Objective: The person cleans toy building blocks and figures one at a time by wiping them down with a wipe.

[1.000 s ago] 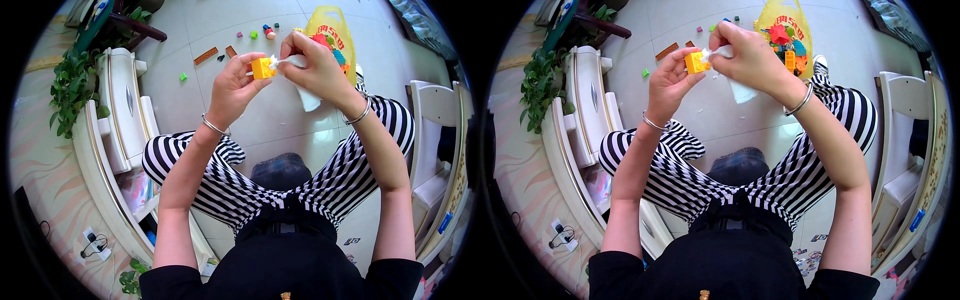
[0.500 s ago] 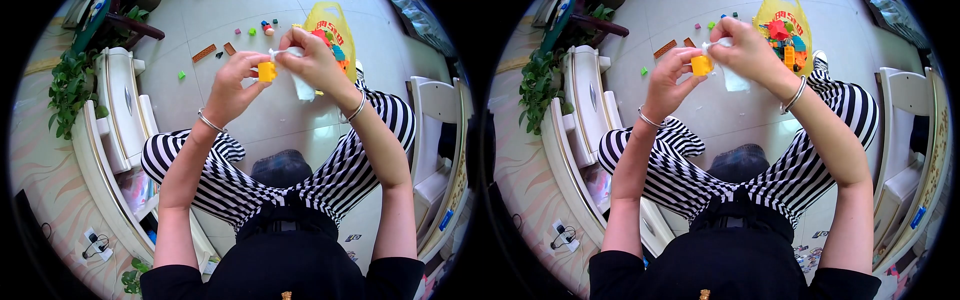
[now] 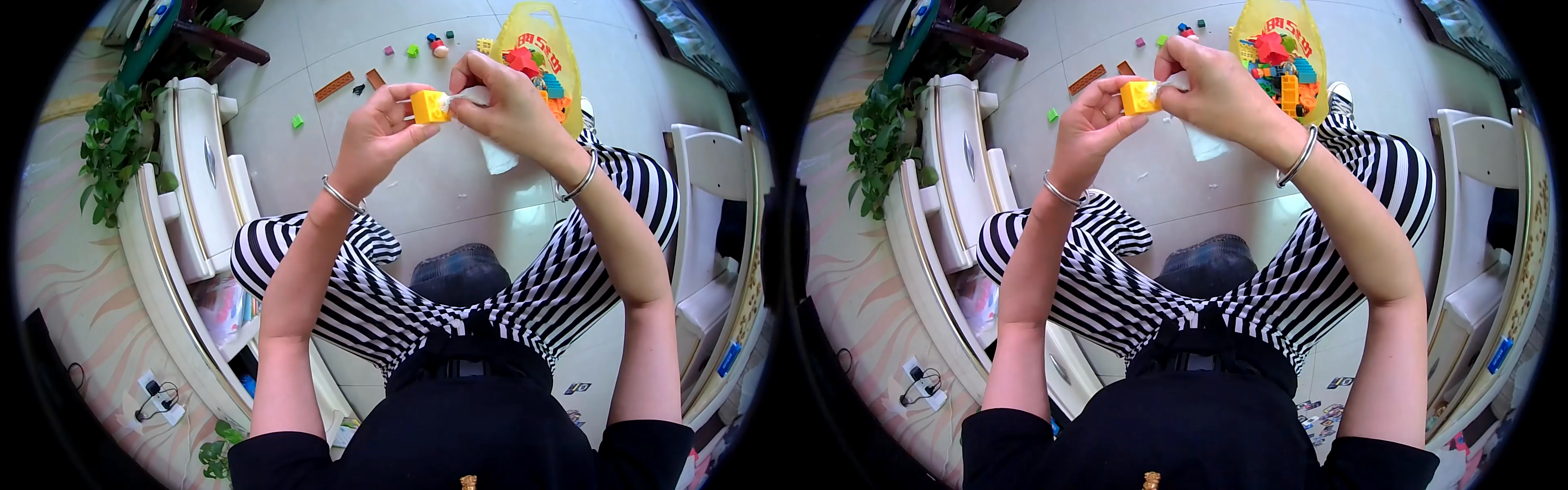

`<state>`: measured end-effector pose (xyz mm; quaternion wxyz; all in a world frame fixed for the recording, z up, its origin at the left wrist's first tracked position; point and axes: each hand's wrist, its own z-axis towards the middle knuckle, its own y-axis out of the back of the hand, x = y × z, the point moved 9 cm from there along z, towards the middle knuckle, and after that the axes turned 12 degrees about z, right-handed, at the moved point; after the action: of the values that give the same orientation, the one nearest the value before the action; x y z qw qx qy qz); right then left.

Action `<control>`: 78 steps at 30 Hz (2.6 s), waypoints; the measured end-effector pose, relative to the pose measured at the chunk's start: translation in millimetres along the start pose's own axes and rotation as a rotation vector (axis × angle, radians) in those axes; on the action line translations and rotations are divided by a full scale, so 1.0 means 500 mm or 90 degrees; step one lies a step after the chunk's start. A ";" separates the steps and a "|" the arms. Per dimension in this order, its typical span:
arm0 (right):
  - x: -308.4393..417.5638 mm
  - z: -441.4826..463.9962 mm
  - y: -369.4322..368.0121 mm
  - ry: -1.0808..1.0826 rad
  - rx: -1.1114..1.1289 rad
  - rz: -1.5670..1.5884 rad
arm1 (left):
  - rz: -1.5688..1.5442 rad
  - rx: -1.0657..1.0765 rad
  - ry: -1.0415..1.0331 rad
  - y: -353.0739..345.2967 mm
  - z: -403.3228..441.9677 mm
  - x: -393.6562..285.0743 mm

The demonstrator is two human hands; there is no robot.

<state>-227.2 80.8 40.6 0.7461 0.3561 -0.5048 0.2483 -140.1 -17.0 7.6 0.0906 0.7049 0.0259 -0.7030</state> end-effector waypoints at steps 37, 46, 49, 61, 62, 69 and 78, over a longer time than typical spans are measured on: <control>-0.031 -0.027 -0.042 -0.206 0.109 0.295 | -0.298 -0.066 0.048 0.022 0.004 0.019; -0.086 -0.088 -0.050 -0.369 -0.055 0.607 | -0.414 -0.031 0.075 -0.045 -0.003 0.027; -0.083 -0.108 -0.024 -0.359 -0.116 0.612 | -0.388 -0.007 0.054 -0.069 0.009 0.019; -0.154 -0.207 0.105 -0.264 -0.363 0.627 | -0.616 -0.024 0.226 -0.274 0.099 0.114; -0.169 -0.216 0.109 -0.260 -0.403 0.657 | -0.618 -0.019 0.229 -0.290 0.108 0.127; -0.287 -0.243 0.136 -0.261 -0.550 0.773 | -0.630 -0.048 0.255 -0.358 0.211 0.257; -0.338 -0.236 0.126 -0.241 -0.602 0.745 | -0.570 -0.034 0.342 -0.375 0.194 0.338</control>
<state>-266.9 210.4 -126.8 0.4674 -0.2881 -0.7820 0.2949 -264.9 135.7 -177.4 -0.2102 0.7779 0.3651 -0.4663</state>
